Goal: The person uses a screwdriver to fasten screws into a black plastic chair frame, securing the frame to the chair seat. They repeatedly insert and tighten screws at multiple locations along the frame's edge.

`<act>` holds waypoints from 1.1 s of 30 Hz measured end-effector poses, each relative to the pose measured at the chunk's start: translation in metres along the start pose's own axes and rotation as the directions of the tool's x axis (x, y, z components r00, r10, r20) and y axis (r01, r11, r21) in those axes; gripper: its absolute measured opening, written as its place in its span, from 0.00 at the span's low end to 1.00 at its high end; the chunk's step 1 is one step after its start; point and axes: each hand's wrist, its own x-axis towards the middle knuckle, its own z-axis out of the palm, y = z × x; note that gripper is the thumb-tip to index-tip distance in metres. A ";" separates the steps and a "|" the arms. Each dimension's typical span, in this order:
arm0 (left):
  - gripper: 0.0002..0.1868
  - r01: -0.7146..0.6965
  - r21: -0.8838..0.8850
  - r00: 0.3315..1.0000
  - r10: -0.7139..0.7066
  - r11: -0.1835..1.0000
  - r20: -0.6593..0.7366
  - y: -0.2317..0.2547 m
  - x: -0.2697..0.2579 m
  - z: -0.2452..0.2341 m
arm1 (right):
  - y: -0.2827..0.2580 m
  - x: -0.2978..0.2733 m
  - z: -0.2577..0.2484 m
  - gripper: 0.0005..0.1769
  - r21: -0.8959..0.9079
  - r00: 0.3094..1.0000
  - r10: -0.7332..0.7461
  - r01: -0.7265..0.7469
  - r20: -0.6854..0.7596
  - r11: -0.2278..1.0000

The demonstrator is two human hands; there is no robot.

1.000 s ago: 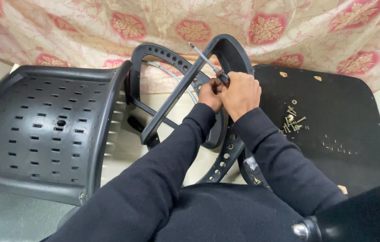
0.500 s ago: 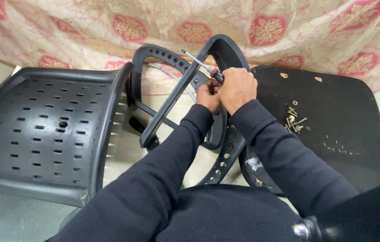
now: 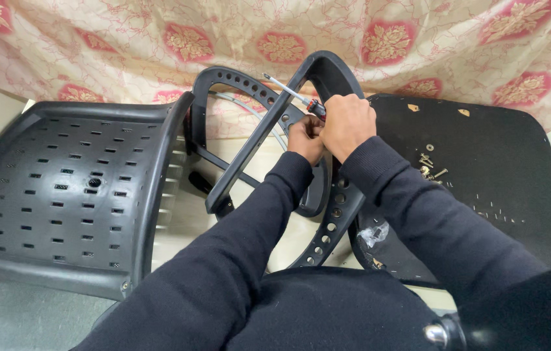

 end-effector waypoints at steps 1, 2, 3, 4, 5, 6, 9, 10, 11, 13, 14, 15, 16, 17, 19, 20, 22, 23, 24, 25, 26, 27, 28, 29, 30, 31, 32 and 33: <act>0.08 -0.008 0.000 1.000 0.008 1.000 -0.004 -0.001 0.000 0.000 | 0.001 0.000 0.001 0.16 -0.018 1.000 -0.029 0.029 -0.004 0.999; 0.08 -0.017 -0.001 1.000 0.017 1.000 -0.008 -0.003 0.000 0.000 | 0.002 0.000 0.002 0.16 -0.037 0.998 -0.058 0.057 -0.008 0.998; 0.08 -0.002 -0.006 1.000 0.001 1.000 -0.021 -0.004 0.001 0.000 | 0.003 0.001 0.004 0.16 -0.055 0.996 -0.086 0.085 -0.012 0.995; 0.08 0.014 -0.011 0.999 -0.014 1.000 -0.034 -0.004 0.002 0.000 | 0.003 0.002 0.005 0.15 -0.068 0.995 -0.098 0.098 0.004 0.993; 0.09 0.030 -0.016 0.998 -0.031 0.999 -0.046 -0.004 0.002 0.000 | 0.003 0.004 0.005 0.14 -0.079 0.994 -0.108 0.109 0.020 0.991; 0.08 0.026 0.027 0.998 -0.025 0.999 -0.054 -0.004 0.002 0.000 | 0.004 0.006 0.006 0.13 -0.091 0.992 -0.118 0.121 0.036 0.989; 0.08 0.005 0.097 0.998 0.001 0.995 -0.067 -0.001 0.000 0.003 | 0.004 0.011 0.004 0.14 -0.111 0.990 -0.133 0.139 0.055 0.984; 0.08 -0.007 0.083 0.998 0.012 0.997 -0.064 0.000 -0.002 0.005 | 0.003 0.013 0.003 0.12 -0.116 0.988 -0.134 0.141 0.071 0.983; 0.09 -0.020 0.067 0.998 0.024 0.998 -0.061 0.002 -0.004 0.007 | 0.003 0.016 0.002 0.11 -0.123 0.987 -0.136 0.146 0.088 0.982; 0.11 0.018 0.150 0.996 -0.005 0.989 -0.089 0.005 -0.005 0.009 | 0.003 0.016 -0.001 0.10 -0.124 0.983 -0.160 0.171 0.094 0.978; 0.12 0.039 0.191 0.995 -0.019 0.981 -0.103 0.006 -0.006 0.010 | 0.003 0.015 -0.002 0.10 -0.119 0.980 -0.182 0.191 0.083 0.974; 0.11 0.030 0.161 0.995 -0.014 0.986 -0.096 0.007 -0.006 0.011 | 0.003 0.014 -0.004 0.10 -0.114 0.976 -0.204 0.211 0.070 0.971; 0.11 0.021 0.132 0.996 -0.009 0.991 -0.089 0.008 -0.007 0.012 | 0.004 0.014 -0.006 0.10 -0.119 0.974 -0.212 0.220 0.079 0.968; 0.11 0.013 0.102 0.997 -0.005 0.995 -0.083 0.008 -0.007 0.012 | 0.004 0.014 -0.007 0.11 -0.123 0.971 -0.221 0.231 0.089 0.965; 0.11 0.014 0.098 0.996 -0.006 0.995 -0.086 0.009 -0.008 0.013 | 0.004 0.015 -0.008 0.10 -0.124 0.967 -0.231 0.244 0.108 0.962; 0.11 0.015 0.096 0.996 -0.007 0.995 -0.088 0.009 -0.008 0.013 | 0.005 0.015 -0.009 0.10 -0.121 0.965 -0.233 0.247 0.117 0.961; 0.10 0.014 0.126 0.995 -0.001 0.992 -0.100 0.010 -0.008 0.013 | 0.006 0.016 -0.008 0.09 -0.122 0.964 -0.239 0.253 0.112 0.960; 0.10 0.014 0.141 0.994 0.001 0.990 -0.107 0.011 -0.009 0.013 | 0.005 0.017 -0.006 0.09 -0.126 0.965 -0.244 0.255 0.100 0.959; 0.09 0.025 0.125 0.994 -0.012 0.992 -0.105 0.012 -0.009 0.013 | 0.006 0.017 -0.005 0.08 -0.130 0.965 -0.248 0.258 0.087 0.957; 0.09 0.038 0.108 0.994 -0.027 0.993 -0.102 0.013 -0.009 0.013 | 0.006 0.019 -0.003 0.08 -0.136 0.964 -0.252 0.262 0.085 0.955; 0.09 0.050 0.092 0.994 -0.041 0.995 -0.099 0.014 -0.009 0.013 | 0.007 0.020 -0.001 0.08 -0.142 0.963 -0.257 0.267 0.082 0.953; 0.09 0.079 0.065 0.993 -0.073 0.995 -0.097 0.014 -0.009 0.013 | 0.007 0.023 0.000 0.08 -0.149 0.962 -0.263 0.272 0.078 0.951; 0.10 0.109 0.037 0.990 -0.105 0.993 -0.096 0.015 -0.009 0.013 | 0.008 0.025 0.001 0.07 -0.158 0.960 -0.269 0.277 0.074 0.948; 0.10 0.139 0.009 0.986 -0.138 0.990 -0.093 0.016 -0.009 0.012 | 0.008 0.027 0.001 0.07 -0.168 0.959 -0.274 0.283 0.071 0.944; 0.11 0.122 0.031 0.989 -0.119 0.992 -0.086 0.016 -0.009 0.011 | 0.008 0.029 0.001 0.06 -0.177 0.958 -0.280 0.288 0.069 0.941; 0.12 0.104 0.050 0.992 -0.099 0.993 -0.079 0.015 -0.009 0.011 | 0.009 0.031 0.001 0.07 -0.182 0.954 -0.287 0.299 0.090 0.937; 0.13 0.085 0.069 0.994 -0.080 0.994 -0.071 0.014 -0.008 0.010 | 0.010 0.033 0.000 0.08 -0.186 0.949 -0.293 0.310 0.112 0.932; 0.14 0.096 0.068 0.993 -0.091 0.993 -0.073 0.013 -0.008 0.011 | 0.011 0.034 -0.001 0.09 -0.187 0.946 -0.297 0.318 0.133 0.930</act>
